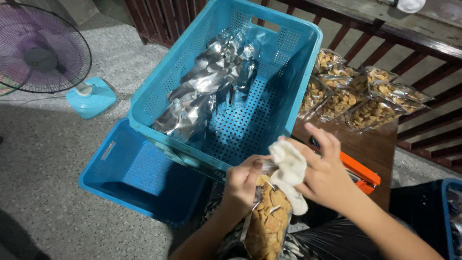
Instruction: The person sits on the floor and repeatedly picks up clear plastic bags filled with snacks from a blue basket. They wipe the bags with a white cloth, fold the top, and seal them using an orange stapler before placing them on a wooden table.
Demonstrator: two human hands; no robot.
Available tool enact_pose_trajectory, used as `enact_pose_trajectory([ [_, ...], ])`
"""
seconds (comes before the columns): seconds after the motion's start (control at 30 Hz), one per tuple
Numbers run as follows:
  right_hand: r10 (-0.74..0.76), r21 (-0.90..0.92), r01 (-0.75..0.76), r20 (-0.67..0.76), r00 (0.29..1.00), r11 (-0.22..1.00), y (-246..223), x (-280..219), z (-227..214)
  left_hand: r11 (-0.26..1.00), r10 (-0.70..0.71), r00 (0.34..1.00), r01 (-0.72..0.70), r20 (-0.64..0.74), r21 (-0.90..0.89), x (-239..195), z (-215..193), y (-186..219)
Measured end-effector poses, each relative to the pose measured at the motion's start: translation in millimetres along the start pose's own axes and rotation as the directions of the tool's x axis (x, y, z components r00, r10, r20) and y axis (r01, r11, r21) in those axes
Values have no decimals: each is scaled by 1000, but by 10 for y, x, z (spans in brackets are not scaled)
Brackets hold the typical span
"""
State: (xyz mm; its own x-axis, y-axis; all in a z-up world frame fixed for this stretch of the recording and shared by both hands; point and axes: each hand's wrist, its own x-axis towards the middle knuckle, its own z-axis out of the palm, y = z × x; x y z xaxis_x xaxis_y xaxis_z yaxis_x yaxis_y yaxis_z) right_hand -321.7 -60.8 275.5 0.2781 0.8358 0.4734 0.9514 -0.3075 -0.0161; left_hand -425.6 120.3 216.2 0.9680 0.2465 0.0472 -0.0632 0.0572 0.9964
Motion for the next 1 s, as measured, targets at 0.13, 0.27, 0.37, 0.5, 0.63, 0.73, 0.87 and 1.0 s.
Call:
enact_pose_trajectory([
  [0.13, 43, -200, -24, 93, 995, 979, 55, -82, -38, 990, -130, 990, 132, 49, -52, -8, -55, 100],
  [0.27, 37, -158, -27, 62, 997, 987, 129, -195, -24, 921, 391, 920, -390, 36, -22, -17, -34, 199],
  [0.37, 177, 143, -175, 3, 984, 974, 327, -364, 64, 904, 299, 954, -294, 34, 310, -39, -81, 216],
  [0.5, 611, 797, -424, 89, 787, 430, 465, -562, 265, 618, 653, 749, -612, 112, 494, 39, -164, 218],
  [0.63, 524, 658, -384, -18, 852, 648, 422, -317, 47, 467, 796, 576, -780, 186, 416, 66, -184, 213],
  [0.73, 35, 24, -34, -50, 998, 999, 35, 44, -59, 574, 749, 654, -720, 107, 389, 79, -116, 138],
  [0.87, -121, -64, 128, 112, 986, 990, -111, 407, -104, 362, 846, 472, -849, 247, 384, 122, -234, 87],
  [1.0, -181, 19, 180, 68, 981, 983, 0, 405, 21, 401, 832, 512, -821, 214, 406, 144, -228, 63],
])
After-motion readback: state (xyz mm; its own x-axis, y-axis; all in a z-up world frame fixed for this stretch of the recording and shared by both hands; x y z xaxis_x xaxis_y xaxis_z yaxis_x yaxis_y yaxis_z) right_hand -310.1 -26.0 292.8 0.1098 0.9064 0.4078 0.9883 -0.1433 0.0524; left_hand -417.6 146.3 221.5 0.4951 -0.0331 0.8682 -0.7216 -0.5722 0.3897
